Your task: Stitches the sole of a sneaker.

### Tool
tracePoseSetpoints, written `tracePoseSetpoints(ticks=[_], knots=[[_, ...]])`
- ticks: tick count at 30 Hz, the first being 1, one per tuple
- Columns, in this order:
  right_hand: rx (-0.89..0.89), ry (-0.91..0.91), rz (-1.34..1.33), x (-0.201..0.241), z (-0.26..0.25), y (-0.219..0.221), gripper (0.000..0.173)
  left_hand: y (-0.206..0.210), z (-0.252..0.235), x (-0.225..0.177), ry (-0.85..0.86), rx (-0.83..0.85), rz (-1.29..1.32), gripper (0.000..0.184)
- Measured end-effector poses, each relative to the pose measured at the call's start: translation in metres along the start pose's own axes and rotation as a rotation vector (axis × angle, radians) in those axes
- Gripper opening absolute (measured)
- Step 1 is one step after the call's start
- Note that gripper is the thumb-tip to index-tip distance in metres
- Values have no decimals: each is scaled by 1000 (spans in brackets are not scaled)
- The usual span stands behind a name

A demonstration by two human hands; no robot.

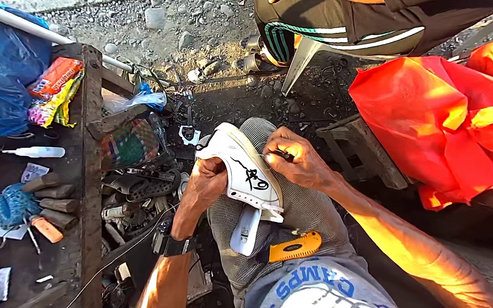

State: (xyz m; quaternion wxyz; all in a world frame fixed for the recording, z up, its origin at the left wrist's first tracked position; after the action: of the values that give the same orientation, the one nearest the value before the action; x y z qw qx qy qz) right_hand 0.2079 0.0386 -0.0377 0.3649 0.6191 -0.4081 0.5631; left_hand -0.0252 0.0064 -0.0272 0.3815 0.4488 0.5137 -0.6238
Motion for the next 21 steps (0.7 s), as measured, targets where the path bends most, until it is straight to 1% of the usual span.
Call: tracePoseSetpoints(ticks=[2,5,7,10,12,15,16,18,21], knots=[[59,115,-298,8,1,-3,19,0,-1,0,-2,11,22,23],[92,189,-748,3,5,-10,22,0,-4,-2,3,32,55,25],[80,171,-966,5,9,-16,23,1,-5,-3,6,37,61,26],[61,96,-1170,20,14,-21,21,2,-5,-2,17,40,66,25],[88,64,-1232,26,16,-17,21,3,-4,-2,21,29,65,26],[142,75,-1273,19,13,-14,23,4,-4,0,27,-1,26,27],[154,94,-1246,21,13,-16,23,5,-3,0,28,-13,11,27],[159,146,-1096,31,19,-23,24,6,-2,0,21,-58,-15,26],[125,201,-884,49,29,-38,18,8,-1,0,35,-90,-8,28]])
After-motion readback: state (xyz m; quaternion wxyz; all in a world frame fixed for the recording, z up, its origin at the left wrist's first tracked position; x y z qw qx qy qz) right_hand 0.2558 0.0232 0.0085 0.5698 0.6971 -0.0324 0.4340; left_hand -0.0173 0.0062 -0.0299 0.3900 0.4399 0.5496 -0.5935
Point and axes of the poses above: each hand's wrist, its own z-axis away from the middle knuckle, its own y-axis out of the palm, x = y × z, the point moved 2 cm from there along -z, towards the middle knuckle, and after that the axes turned 15 degrees about -z, right-handed, at the moved point
